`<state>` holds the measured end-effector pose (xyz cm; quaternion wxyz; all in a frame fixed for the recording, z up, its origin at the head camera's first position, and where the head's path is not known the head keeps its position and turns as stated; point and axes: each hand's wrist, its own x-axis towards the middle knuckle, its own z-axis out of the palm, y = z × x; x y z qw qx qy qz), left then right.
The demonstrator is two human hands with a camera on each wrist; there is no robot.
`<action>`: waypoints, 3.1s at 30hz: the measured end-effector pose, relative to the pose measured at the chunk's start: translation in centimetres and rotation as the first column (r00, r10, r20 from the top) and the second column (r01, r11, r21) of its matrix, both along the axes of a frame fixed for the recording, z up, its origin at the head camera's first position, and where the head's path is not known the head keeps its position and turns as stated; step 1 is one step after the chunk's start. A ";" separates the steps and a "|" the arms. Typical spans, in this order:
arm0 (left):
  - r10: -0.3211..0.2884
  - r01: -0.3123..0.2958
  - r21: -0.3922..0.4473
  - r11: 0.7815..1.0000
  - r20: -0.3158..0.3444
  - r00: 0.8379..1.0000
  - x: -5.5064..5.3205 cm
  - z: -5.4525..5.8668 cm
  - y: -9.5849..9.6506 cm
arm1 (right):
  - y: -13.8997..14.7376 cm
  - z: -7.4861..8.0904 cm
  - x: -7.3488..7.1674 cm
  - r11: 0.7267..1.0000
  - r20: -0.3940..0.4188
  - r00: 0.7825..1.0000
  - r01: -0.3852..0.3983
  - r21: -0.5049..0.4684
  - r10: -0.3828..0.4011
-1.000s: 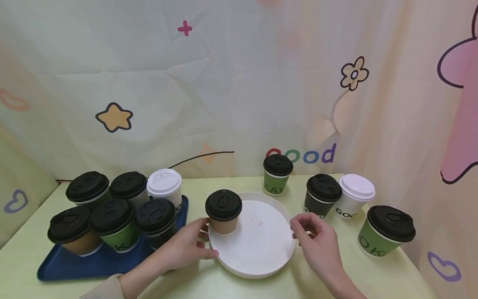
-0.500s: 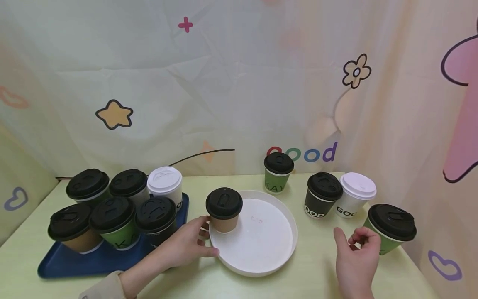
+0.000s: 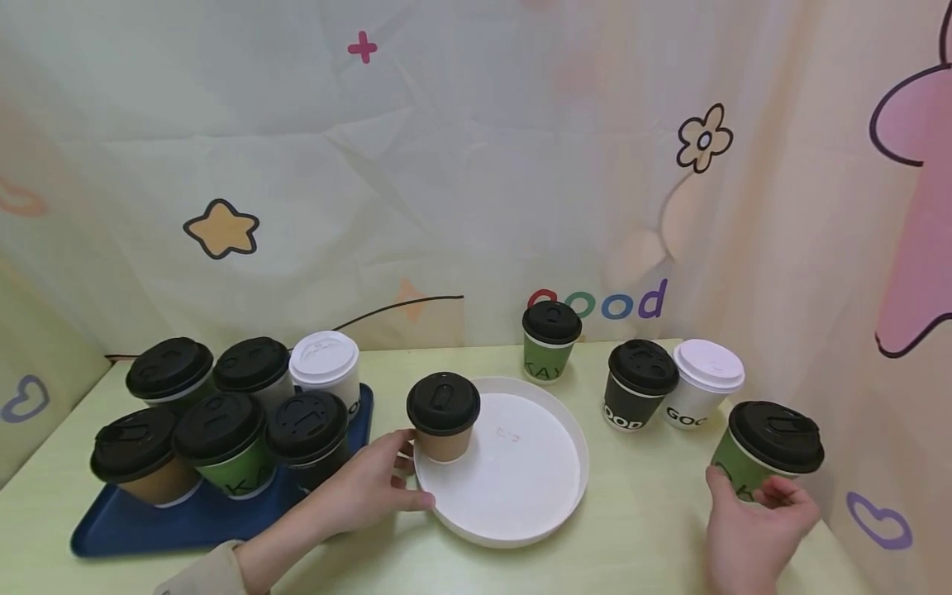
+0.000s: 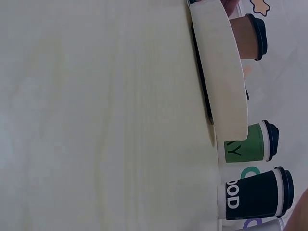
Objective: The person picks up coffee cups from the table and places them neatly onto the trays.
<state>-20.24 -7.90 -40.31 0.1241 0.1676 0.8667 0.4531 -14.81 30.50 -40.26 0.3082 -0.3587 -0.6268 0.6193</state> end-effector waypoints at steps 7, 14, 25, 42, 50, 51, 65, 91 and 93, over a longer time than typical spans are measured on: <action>-0.004 0.004 0.001 1.000 0.006 1.000 0.0 0.0 0.0 | 1.5 -0.1 -0.8 0.998 0.029 0.999 0.027 -0.064 -0.025; -0.001 0.001 0.002 1.000 0.011 1.000 0.0 0.1 0.0 | 2.4 -0.4 -1.9 0.997 0.016 0.998 0.062 -0.053 -0.061; 0.021 -0.021 -0.013 1.000 0.022 1.000 0.0 0.0 0.0 | 3.6 -0.7 -3.6 0.998 -0.013 0.999 0.043 -0.034 -0.044; 0.029 -0.028 -0.044 0.999 0.027 0.999 0.1 0.2 0.0 | 4.4 -1.2 -4.9 0.999 0.011 1.000 -0.016 -0.034 0.017; 0.031 -0.030 -0.035 0.999 0.040 0.999 0.1 0.3 0.0 | 3.3 -0.3 -4.1 0.997 0.063 0.995 -0.080 -0.020 0.082; 0.031 -0.030 -0.032 0.999 0.038 0.999 0.1 0.3 -0.1 | 3.1 -0.2 -3.9 0.995 0.064 0.994 -0.092 -0.025 0.093; 0.025 -0.024 -0.036 0.999 0.028 0.999 -0.1 0.1 0.0 | -2.6 3.0 -2.6 0.955 -0.265 0.928 -0.289 -0.065 0.263; 0.014 -0.014 -0.021 1.000 0.014 1.000 -0.1 0.1 -0.2 | -10.3 2.9 -7.0 0.532 0.208 0.551 -0.834 0.144 0.808; 0.010 -0.009 -0.018 1.000 0.012 1.000 -0.1 0.1 -0.2 | -10.7 2.7 -7.6 0.516 0.229 0.537 -0.844 0.149 0.812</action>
